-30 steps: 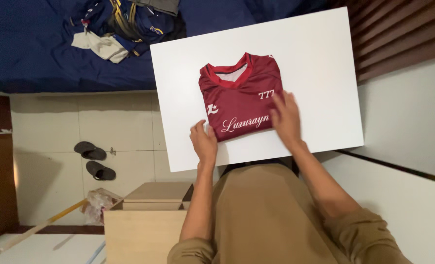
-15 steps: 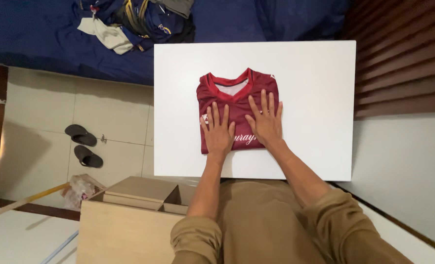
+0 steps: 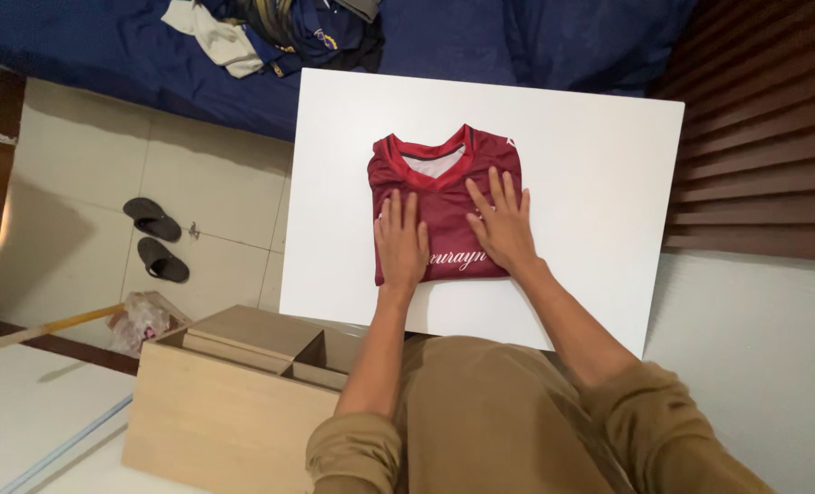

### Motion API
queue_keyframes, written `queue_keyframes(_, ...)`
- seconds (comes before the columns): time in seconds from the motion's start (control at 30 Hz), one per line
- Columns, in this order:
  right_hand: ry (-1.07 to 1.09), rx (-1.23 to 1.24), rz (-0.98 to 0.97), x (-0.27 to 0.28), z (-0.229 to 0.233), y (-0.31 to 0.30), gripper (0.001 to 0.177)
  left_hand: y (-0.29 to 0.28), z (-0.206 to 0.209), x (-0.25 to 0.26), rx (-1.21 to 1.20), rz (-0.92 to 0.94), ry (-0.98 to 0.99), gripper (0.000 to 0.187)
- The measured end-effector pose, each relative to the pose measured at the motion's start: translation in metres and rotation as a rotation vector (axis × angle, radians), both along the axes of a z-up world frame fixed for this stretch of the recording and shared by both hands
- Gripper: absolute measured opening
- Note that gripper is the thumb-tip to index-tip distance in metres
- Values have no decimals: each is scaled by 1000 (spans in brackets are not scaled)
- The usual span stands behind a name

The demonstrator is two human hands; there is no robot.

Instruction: The person spreads out a jersey on a white board, aligns the sleeves, and folds it into a compact rectangular shape.

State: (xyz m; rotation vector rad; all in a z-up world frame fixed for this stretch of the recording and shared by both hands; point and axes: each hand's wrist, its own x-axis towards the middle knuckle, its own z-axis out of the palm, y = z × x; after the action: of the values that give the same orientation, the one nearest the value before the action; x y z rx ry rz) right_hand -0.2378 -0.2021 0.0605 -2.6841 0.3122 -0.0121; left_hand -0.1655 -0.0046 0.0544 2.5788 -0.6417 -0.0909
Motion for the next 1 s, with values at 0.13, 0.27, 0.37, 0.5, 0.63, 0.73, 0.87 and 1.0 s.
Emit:
queue_keyframes(0.13,-129,118,-156,-14,18,-11,59,6,14,11,-215,245,-10,60)
queue_keyframes(0.27,-109,432,-490,-27,13,-15,63,7,12,23,-229,521,306,66)
queue_keyframes(0.37,-17,562,-636,-28,-6,-22,69,15,-2,33,-183,622,446,65)
queue_keyframes(0.5,80,818,-705,-25,-31,-36,74,31,-38,53,-308,680,606,58)
queue_keyframes(0.63,181,1099,-773,-12,-40,-55,58,44,-54,63,-590,559,755,38)
queue_keyframes(0.73,292,1240,-752,-5,-30,-62,42,50,-39,61,-604,519,837,25)
queue_keyframes(0.87,307,1241,-743,0,-4,-63,39,48,-15,59,-629,495,837,21)
queue_keyframes(1.0,320,1251,-728,3,20,-53,43,55,0,51,-761,430,815,20)
